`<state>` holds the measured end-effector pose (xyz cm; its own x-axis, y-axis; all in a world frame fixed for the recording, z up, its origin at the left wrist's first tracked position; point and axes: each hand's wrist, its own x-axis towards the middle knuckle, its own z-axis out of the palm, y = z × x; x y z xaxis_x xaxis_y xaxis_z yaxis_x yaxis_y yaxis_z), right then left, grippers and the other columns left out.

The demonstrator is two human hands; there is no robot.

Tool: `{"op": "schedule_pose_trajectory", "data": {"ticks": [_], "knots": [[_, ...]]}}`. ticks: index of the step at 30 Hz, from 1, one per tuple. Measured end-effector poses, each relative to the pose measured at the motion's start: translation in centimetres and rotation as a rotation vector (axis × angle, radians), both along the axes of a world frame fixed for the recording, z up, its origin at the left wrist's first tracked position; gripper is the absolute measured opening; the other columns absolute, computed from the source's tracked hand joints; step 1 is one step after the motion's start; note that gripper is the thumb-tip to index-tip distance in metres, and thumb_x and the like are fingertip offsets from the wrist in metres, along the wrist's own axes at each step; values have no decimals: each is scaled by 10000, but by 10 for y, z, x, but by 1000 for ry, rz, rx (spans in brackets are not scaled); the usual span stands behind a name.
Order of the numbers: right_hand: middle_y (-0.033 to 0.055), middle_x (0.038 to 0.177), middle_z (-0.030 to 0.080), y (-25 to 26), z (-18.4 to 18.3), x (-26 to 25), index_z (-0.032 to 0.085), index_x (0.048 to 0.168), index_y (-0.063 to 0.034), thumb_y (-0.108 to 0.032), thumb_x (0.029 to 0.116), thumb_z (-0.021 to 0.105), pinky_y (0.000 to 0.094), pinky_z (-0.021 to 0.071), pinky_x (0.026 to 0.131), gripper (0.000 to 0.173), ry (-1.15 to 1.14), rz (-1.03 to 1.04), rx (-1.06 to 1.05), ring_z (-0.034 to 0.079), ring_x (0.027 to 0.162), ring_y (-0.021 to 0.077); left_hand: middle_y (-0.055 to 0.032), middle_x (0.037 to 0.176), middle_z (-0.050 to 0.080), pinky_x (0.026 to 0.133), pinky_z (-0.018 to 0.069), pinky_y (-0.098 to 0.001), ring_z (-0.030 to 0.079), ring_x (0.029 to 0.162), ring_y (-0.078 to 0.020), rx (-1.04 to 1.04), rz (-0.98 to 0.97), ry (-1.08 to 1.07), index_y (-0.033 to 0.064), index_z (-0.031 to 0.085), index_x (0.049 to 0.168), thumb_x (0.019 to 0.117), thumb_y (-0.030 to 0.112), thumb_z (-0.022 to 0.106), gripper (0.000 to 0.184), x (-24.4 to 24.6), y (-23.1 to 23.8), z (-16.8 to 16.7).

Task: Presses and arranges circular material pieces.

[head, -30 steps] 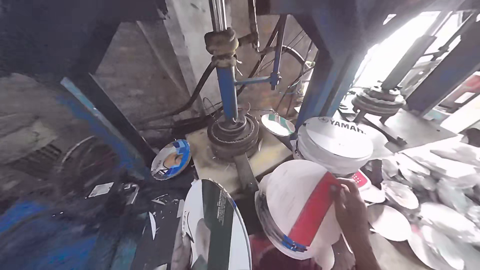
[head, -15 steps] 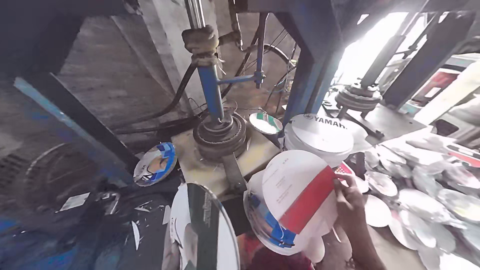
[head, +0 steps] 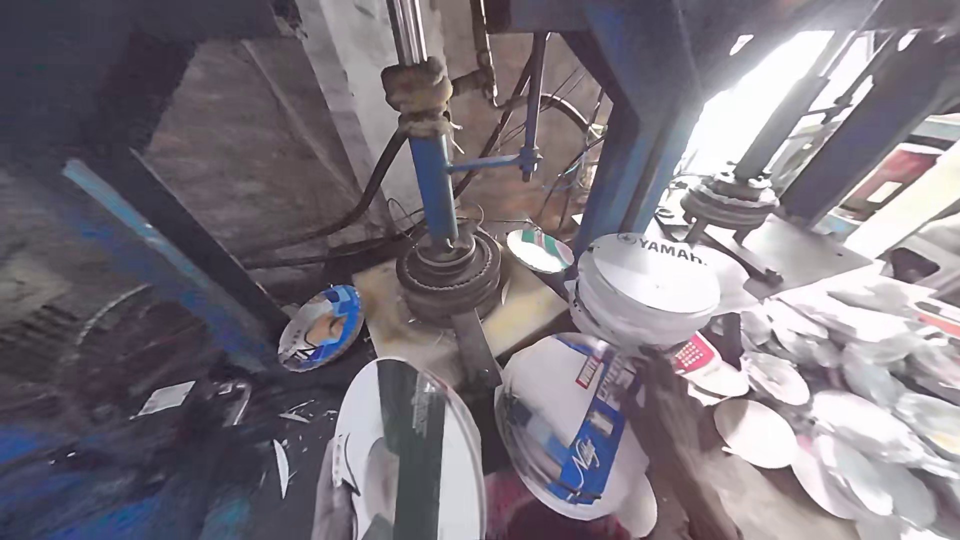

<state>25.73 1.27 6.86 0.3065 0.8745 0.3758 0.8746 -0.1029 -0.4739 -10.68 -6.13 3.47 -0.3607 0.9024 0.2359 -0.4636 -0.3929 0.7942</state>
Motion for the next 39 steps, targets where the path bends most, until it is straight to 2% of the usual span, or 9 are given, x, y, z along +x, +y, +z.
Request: {"op": "schedule_pose_trajectory", "data": {"ticks": [3,7,11,18,23,26,28,35,39], "knots": [[241,1084,679,-2,13,-9,583,1161,141,-38,925,625,381,570,829,299,230,37,450,692,942,229,12,1456,554,1051,496,-279,559,1292,-68,11,64,-71,107,325,1559,1069,179,433,507,10,-4,13],[-54,1207,664,-26,34,-37,519,1366,59,-80,1031,480,145,514,929,365,850,492,321,603,1054,-94,48,1351,569,927,547,-194,617,1092,51,-193,177,152,0,253,1527,1003,6,408,547,51,0,29],[105,1545,477,-29,32,-55,381,1522,53,-127,1040,437,226,445,1104,517,745,886,3,491,1359,31,-92,1371,558,894,556,-187,637,1057,19,-249,147,223,-98,349,1476,973,-39,502,530,92,3,28],[-3,950,684,-25,22,-61,624,1222,17,-218,1003,576,189,553,749,325,573,575,198,636,816,-23,93,1219,631,871,567,-181,649,1008,49,-34,137,238,-11,408,1365,905,-79,542,484,116,0,29],[-144,1149,697,-39,35,1,599,1334,-171,-217,1064,504,172,545,886,290,980,577,123,644,998,-52,176,1358,571,902,523,-178,588,1128,51,117,481,529,238,447,1437,1016,291,599,451,41,10,49],[27,1005,642,-30,29,20,528,1317,23,-100,1060,427,217,544,800,303,749,83,-104,616,839,21,-279,1539,376,1107,410,-303,429,1412,-232,131,1090,946,-158,283,1478,1046,195,527,610,-80,18,56],[196,915,684,-23,-15,41,560,1291,103,-104,1014,531,443,552,769,347,475,61,-63,666,794,222,-357,1462,461,1113,407,-376,494,1362,-387,-150,1411,1047,-179,446,1416,984,192,613,594,-140,37,70],[336,1274,616,-18,4,59,534,1411,54,-308,983,614,713,488,872,567,51,51,-27,644,1091,523,-158,1432,583,1090,318,-703,486,1381,-389,-1081,740,1299,118,615,1377,1018,266,425,433,-264,102,94],[293,1154,679,-19,51,49,559,1366,77,-162,1005,589,613,541,850,434,62,204,118,691,981,452,-233,1236,685,1040,362,-715,604,1212,-476,-838,964,1292,87,735,1187,1032,156,440,341,-226,59,61]]}}
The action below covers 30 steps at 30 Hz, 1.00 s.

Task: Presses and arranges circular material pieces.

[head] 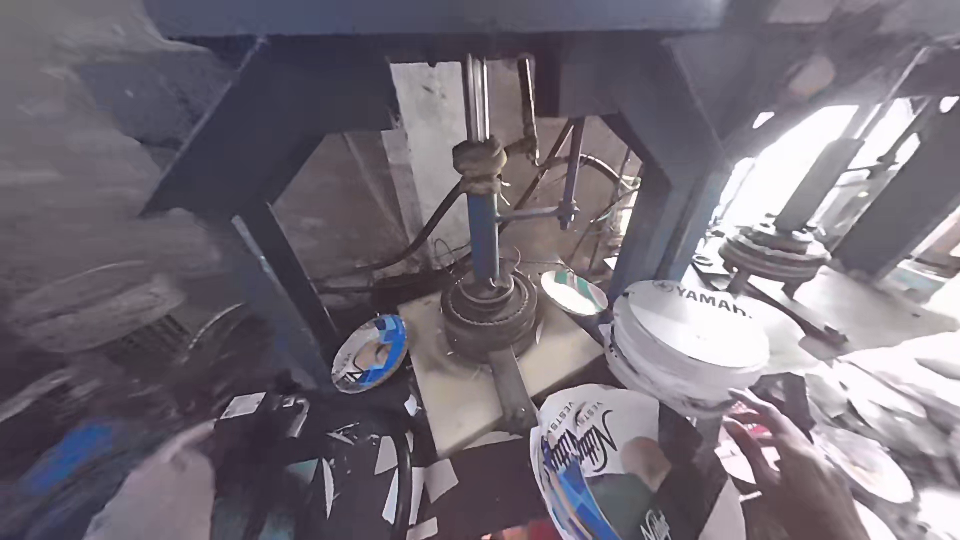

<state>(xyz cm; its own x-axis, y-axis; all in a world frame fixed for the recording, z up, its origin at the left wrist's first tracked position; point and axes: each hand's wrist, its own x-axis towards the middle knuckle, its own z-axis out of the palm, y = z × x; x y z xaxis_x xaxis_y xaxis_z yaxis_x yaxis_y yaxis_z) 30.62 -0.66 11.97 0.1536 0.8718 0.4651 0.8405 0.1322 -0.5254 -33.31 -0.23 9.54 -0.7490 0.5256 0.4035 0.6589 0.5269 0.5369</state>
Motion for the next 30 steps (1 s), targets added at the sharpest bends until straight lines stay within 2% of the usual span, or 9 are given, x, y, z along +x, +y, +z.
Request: {"op": "schedule_pose_trajectory", "data": {"ticks": [4,6,11,17,21,23,25,27,30], "knots": [[299,1152,687,4,19,-28,607,1296,108,-55,994,560,585,533,927,346,17,136,-155,689,1033,447,-120,1144,749,969,486,-578,695,1112,-339,238,99,-13,93,757,1124,1039,128,387,381,6,-26,-42],[287,1170,692,15,15,-37,628,1271,106,-62,1001,547,548,530,961,328,10,207,-232,691,1059,429,-175,1254,693,1046,413,-594,621,1215,-401,201,114,-112,95,725,1218,1035,109,355,413,21,-31,-28],[258,1121,700,44,12,-45,630,1277,75,-115,1024,547,554,543,917,327,-36,346,-191,693,1009,392,-297,1472,490,1046,345,-724,429,1358,-560,342,95,3,74,616,1370,965,4,425,453,13,-23,-27],[225,1197,696,58,57,-75,648,1295,32,-137,1018,566,544,543,937,335,-87,477,-191,690,1063,362,-218,1644,271,1100,118,-811,177,1522,-487,19,138,126,122,374,1573,903,94,622,715,-31,112,7],[191,1036,740,75,67,-125,710,1193,26,-56,974,607,526,584,840,255,-212,603,-71,727,918,338,-231,1647,248,1107,116,-805,141,1526,-494,-120,123,28,110,377,1567,851,123,737,802,-31,128,9],[160,922,750,99,61,-147,753,1114,-26,-108,956,611,535,593,703,228,-405,547,44,735,790,345,-224,1653,238,1111,143,-793,143,1529,-485,-111,106,8,118,389,1564,846,143,739,798,-33,124,5],[183,963,746,122,59,-170,748,1133,-54,-162,1015,602,602,569,685,217,-578,422,2,732,816,404,-227,1647,253,1094,174,-798,173,1517,-498,-92,109,12,111,433,1538,862,166,722,738,-35,125,2],[165,902,745,147,47,-186,753,1053,-71,-116,981,646,562,562,576,137,-744,341,138,727,718,390,-223,1640,276,1089,189,-794,186,1514,-498,-87,118,10,112,477,1512,881,180,696,671,-34,126,2],[196,1050,742,165,44,-210,719,1195,-56,-83,1010,587,577,570,698,229,-796,326,3,730,854,420,-216,1640,283,1099,179,-791,182,1518,-492,-96,97,-9,113,471,1517,899,180,687,659,-32,121,7]]}}
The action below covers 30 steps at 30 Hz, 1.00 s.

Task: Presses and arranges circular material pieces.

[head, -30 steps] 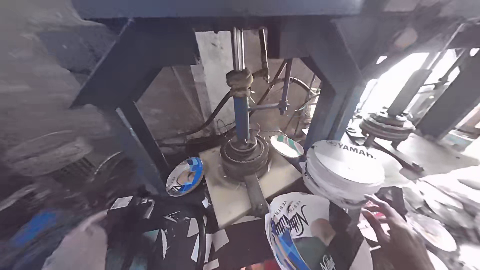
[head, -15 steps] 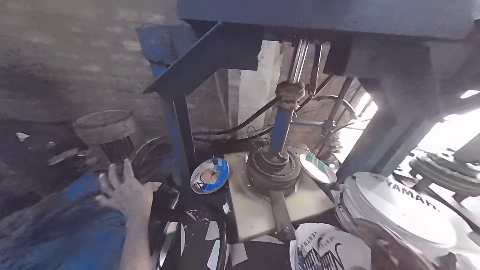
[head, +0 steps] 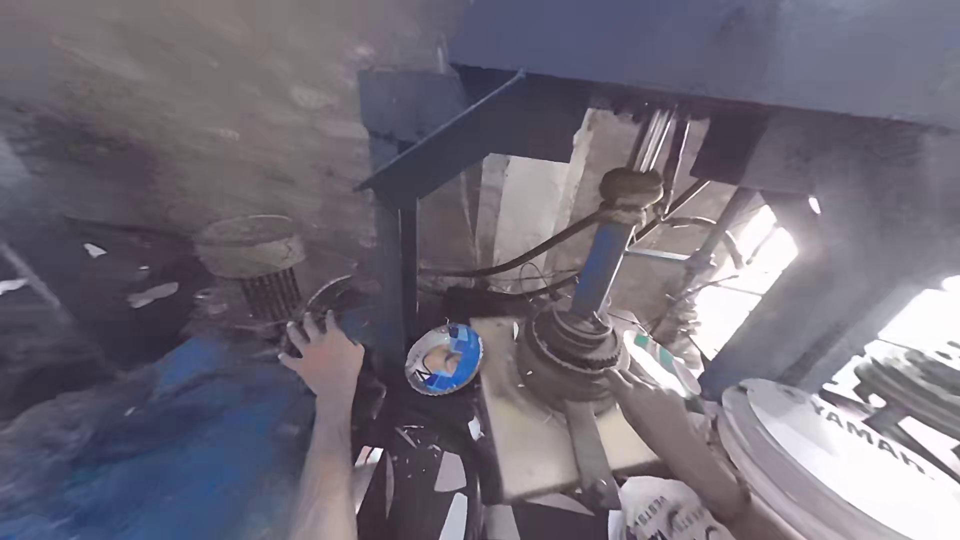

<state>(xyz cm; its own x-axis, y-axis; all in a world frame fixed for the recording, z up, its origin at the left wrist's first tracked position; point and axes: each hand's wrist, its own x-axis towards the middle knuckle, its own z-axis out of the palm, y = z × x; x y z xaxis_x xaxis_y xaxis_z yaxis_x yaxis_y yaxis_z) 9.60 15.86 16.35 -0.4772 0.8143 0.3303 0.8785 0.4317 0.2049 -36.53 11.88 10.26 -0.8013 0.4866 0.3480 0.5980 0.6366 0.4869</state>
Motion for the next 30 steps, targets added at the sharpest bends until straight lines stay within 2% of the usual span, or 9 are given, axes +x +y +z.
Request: {"op": "schedule_pose_trajectory", "data": {"ticks": [3,5,9,13,16,19,21,25,30], "knots": [[219,1174,708,6,6,-20,644,1318,-42,-102,1058,503,591,549,803,301,-75,-68,-175,705,1004,437,-219,1634,293,1106,165,-787,183,1520,-485,4,-6,-1,109,471,1517,908,167,672,645,0,-1,1],[217,1186,696,9,6,-26,658,1252,-12,-4,1017,511,571,543,835,278,-107,-54,-146,686,1071,418,-221,1631,299,1104,171,-785,186,1520,-481,-6,-9,-3,100,484,1505,906,162,672,631,1,0,0],[210,1102,711,5,6,-16,745,1046,-29,-166,823,728,618,523,835,262,143,314,247,676,1023,443,-217,1620,324,1107,193,-772,201,1515,-481,-31,-5,-27,95,504,1490,904,165,689,619,1,0,5],[222,1172,694,-40,35,-30,699,1188,10,-100,1027,533,556,511,975,256,130,287,-199,668,1120,403,-236,1593,364,1107,243,-751,253,1494,-493,80,-32,-4,86,494,1495,920,132,656,599,9,-13,11],[146,932,746,-53,30,-67,753,960,-10,-82,938,590,408,607,797,180,341,638,147,743,883,301,-296,1570,365,1111,233,-733,275,1465,-543,421,25,94,40,401,1544,985,178,545,594,23,-50,15],[147,1138,739,-30,1,-105,734,1097,-10,-33,976,559,463,541,977,213,321,782,87,705,1102,312,-349,1574,310,1170,241,-641,276,1464,-544,554,53,238,-75,288,1557,995,409,441,756,50,-85,-15],[137,1251,701,-37,11,-106,684,1225,-38,-54,1000,536,495,504,1014,270,277,703,4,666,1181,311,-385,1537,340,1188,253,-585,323,1438,-549,628,52,324,-131,308,1524,1028,483,405,796,74,-108,-30],[193,1149,717,-86,40,-19,688,1228,-28,-131,1017,562,587,540,917,267,348,364,-105,698,1067,385,-412,1512,338,1172,259,-591,336,1405,-563,699,-156,112,-164,298,1493,986,351,472,744,149,-159,-26],[376,1274,579,-152,-8,135,520,1415,50,-329,979,630,740,427,939,589,523,-315,-75,548,1177,601,-337,1470,451,1154,330,-544,421,1387,-452,699,-572,-67,-123,437,1427,965,274,523,614,237,-135,-24]]}}
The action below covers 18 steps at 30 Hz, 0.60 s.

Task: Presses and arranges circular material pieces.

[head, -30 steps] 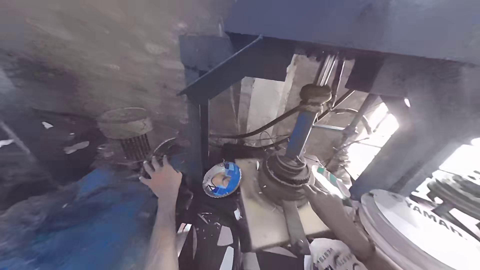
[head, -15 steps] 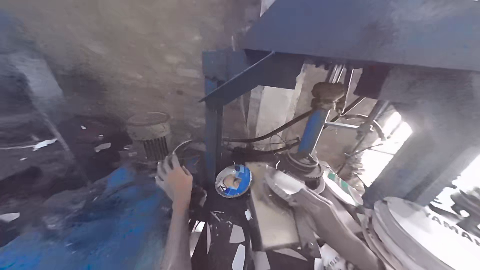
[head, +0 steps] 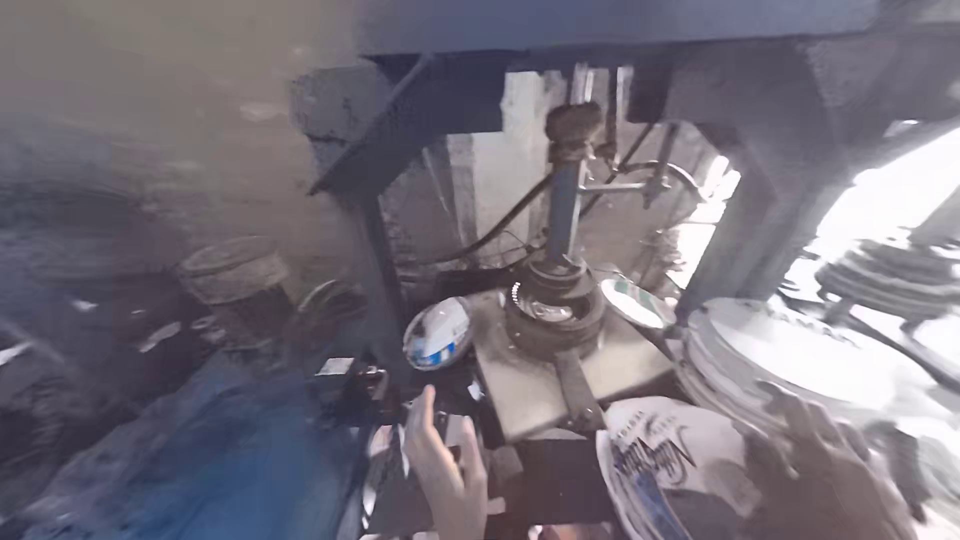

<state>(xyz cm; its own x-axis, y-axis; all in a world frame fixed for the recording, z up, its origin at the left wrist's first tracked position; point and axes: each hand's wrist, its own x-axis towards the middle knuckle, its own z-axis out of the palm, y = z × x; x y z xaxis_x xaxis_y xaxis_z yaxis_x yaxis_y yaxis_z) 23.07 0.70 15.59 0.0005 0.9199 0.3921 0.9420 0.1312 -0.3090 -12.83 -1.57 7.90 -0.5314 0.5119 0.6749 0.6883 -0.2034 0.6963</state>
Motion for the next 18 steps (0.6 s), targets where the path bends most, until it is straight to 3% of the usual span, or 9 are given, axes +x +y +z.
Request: {"op": "schedule_pose_trajectory", "data": {"ticks": [2,4,6,8,10,12,14,16,18], "knots": [[404,1246,583,-28,-37,37,441,1484,51,-405,957,657,778,425,892,729,46,-201,-109,562,1131,633,-310,1438,507,1135,362,-539,454,1370,-444,-13,-206,21,-113,502,1389,946,269,554,587,48,20,-1],[367,1157,650,-49,-69,56,362,1525,63,-341,973,637,744,476,842,738,106,-229,-207,650,1012,574,-269,1414,554,1119,394,-529,499,1341,-419,-37,-442,9,-93,545,1366,939,259,585,554,98,32,-4],[286,1101,683,-57,-82,51,299,1566,19,-197,936,679,657,545,778,767,270,-140,-76,700,884,460,-281,1446,520,1098,422,-515,506,1336,-422,-109,-667,-19,-101,516,1395,913,197,633,579,134,39,1],[232,1073,680,-54,-67,40,383,1508,48,-156,880,727,554,585,698,745,262,-102,167,702,819,369,-288,1535,413,1140,385,-525,436,1408,-418,-217,-839,-11,-97,402,1489,903,145,650,680,154,48,6],[257,1124,666,-51,-51,40,449,1471,63,-286,873,759,604,563,753,758,162,-186,146,679,929,435,-267,1574,373,1180,346,-521,396,1447,-396,-363,-981,35,-64,341,1538,933,109,645,698,165,53,5],[320,1304,598,-42,-48,46,486,1467,30,-442,939,699,700,469,918,739,110,-326,-200,576,1196,535,-242,1580,382,1202,320,-509,382,1464,-373,-509,-1095,115,-37,337,1552,946,74,620,677,171,57,-5],[268,1395,575,-28,-64,60,554,1428,-42,-471,972,655,698,372,1048,634,208,-355,-493,497,1331,489,-227,1549,437,1197,332,-512,406,1452,-367,-525,-1105,167,-33,420,1512,927,48,623,625,176,58,-18],[266,1216,664,-26,-85,73,622,1317,8,-366,954,702,642,458,996,527,360,-237,-370,626,1157,440,-220,1546,439,1187,357,-504,418,1443,-356,-510,-1080,128,-19,437,1504,917,49,645,628,175,57,-21],[201,999,715,-37,-93,71,645,1174,82,-236,915,682,481,580,803,412,467,-61,28,711,882,273,-266,1579,364,1197,337,-506,371,1468,-378,-485,-1076,31,-55,364,1530,924,108,663,694,171,52,-21]]}}
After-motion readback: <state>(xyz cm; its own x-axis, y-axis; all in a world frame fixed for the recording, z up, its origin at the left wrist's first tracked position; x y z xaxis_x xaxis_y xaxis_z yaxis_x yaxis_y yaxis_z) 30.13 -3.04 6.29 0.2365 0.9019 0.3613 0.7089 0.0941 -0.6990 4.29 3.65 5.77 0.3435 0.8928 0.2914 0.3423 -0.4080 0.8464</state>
